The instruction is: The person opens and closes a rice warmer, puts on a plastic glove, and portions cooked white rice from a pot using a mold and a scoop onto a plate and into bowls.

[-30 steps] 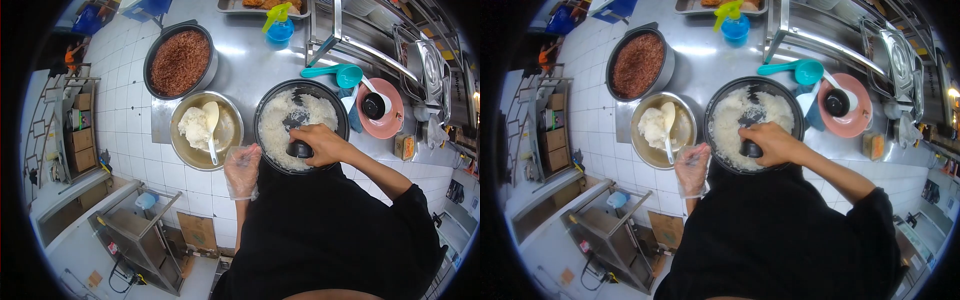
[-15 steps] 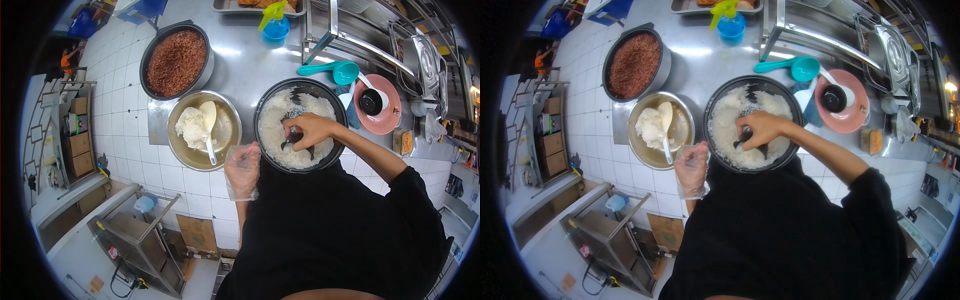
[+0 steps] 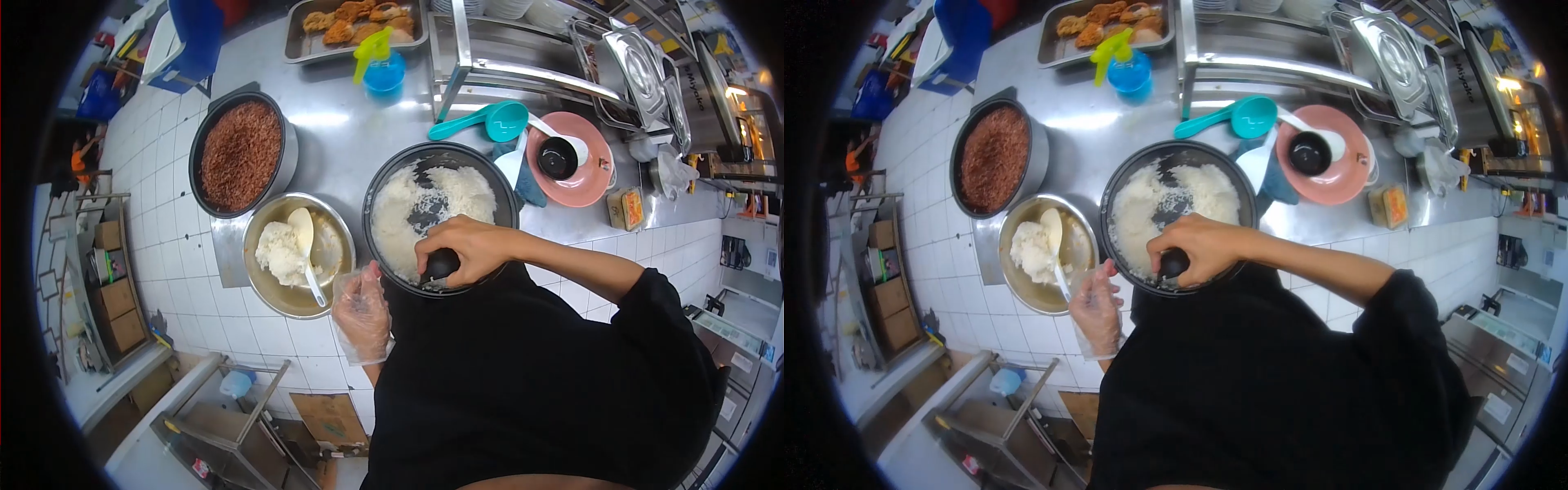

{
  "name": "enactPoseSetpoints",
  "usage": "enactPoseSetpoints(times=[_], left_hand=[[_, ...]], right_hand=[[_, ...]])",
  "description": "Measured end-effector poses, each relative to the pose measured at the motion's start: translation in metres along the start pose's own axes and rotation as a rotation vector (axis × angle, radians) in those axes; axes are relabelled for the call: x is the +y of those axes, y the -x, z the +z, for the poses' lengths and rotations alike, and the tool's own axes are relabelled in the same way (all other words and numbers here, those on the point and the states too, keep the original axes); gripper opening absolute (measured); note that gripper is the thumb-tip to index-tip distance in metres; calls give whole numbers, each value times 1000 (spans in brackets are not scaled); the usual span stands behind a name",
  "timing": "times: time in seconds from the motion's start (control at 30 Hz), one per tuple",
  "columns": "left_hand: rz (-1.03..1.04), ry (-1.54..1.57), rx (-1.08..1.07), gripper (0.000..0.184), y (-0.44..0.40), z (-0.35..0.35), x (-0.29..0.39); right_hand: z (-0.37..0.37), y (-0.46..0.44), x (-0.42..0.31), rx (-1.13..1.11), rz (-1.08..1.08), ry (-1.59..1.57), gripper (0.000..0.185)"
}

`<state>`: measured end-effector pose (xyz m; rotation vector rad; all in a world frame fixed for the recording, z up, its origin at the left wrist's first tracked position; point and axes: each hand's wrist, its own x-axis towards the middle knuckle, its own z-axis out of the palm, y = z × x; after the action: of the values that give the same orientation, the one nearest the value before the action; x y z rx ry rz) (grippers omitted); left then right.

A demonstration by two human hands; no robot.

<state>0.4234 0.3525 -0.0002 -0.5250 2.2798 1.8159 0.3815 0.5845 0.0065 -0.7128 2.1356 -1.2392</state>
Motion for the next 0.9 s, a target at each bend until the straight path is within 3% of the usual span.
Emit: enactPoseSetpoints(times=[0.07, 0.17, 0.3, 0.4, 0.47, 0.53, 0.63, 0.77, 0.9], left_hand=[[88, -95, -15, 31, -1, -3, -2], [2, -92, -65, 41, 1, -8, 6], [41, -40, -71, 44, 3, -17, 6], [74, -47, -76, 40, 3, -16, 5], [82, -11, -107, 41, -2, -16, 8], [59, 18, -146, 46, -7, -18, 5], [25, -4, -146, 52, -14, -18, 4], [13, 0, -168, 41, -27, -38, 12], [194, -103, -131, 33, -61, -53, 13]], right_hand=[[2, -1, 8, 2, -38, -75, 32], [-4, 6, -1, 17, -82, -80, 31], [3, 10, 4, 144, -132, -133, 31], [-8, 1, 6, 51, 35, -189, 33], [-13, -11, 27, 42, 5, -229, 32], [-25, -21, 44, -155, 230, -436, 29], [-32, -34, 61, -225, 323, -515, 24], [-43, -31, 49, 73, 262, -666, 24], [-40, 3, 28, 492, 178, -935, 26]])
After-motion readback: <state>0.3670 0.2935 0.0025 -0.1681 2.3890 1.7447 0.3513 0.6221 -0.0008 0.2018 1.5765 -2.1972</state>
